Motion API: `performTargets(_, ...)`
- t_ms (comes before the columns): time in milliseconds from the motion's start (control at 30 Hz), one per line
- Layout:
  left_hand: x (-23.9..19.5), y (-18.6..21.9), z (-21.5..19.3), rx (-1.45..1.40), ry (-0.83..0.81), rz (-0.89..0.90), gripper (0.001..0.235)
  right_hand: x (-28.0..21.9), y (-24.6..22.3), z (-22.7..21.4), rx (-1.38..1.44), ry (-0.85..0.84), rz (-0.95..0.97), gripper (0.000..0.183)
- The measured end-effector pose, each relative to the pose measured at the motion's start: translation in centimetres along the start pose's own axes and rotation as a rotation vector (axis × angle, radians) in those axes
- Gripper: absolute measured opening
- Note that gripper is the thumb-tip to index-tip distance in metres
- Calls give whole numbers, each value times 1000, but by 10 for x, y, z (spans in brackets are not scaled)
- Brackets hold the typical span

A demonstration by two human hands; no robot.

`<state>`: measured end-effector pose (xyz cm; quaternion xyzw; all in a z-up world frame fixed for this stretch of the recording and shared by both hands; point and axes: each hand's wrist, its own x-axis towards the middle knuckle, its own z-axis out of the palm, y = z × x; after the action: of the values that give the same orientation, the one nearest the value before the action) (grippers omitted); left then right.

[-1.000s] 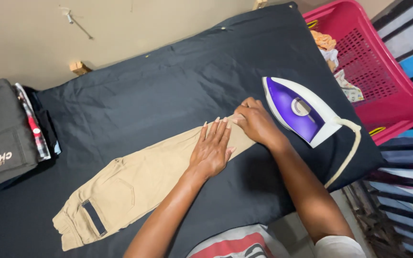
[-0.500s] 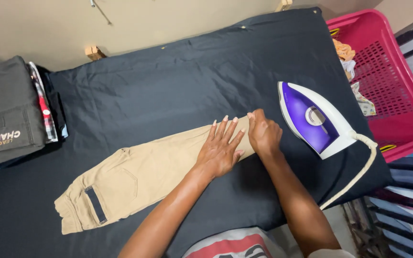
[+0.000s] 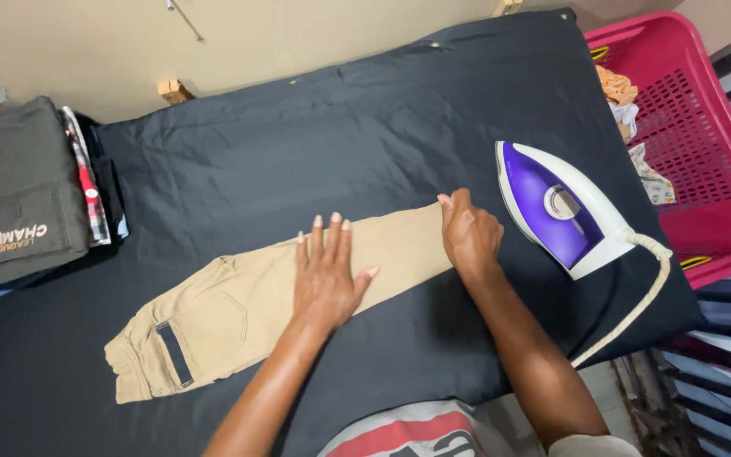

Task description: Ironing a pair of tan-colored pants on a flat surface.

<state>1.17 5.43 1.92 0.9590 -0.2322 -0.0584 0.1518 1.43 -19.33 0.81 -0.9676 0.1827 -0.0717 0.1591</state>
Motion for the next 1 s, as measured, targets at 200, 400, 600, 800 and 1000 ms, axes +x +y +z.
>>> performTargets(200, -6, -7, 0, -1, 3, -34, 87, -2, 0, -9, 78, 31, -18, 39)
performTargets(400, -2, 5, 12, 19, 100, 92, 75, -5, 17, -40, 375, -141, 36, 46)
performTargets(600, 33, 58, 38, -9, -9, 368, 65, -21, 19, -28, 326, 39, -271, 39)
performTargets(800, 53, 75, 33, -68, -147, 358, 72, -21, 19, -12, 115, -9, -184, 24)
performTargets(1000, 52, 90, 0, -46, -275, 268, 74, -19, 30, -7, 75, 88, -84, 24)
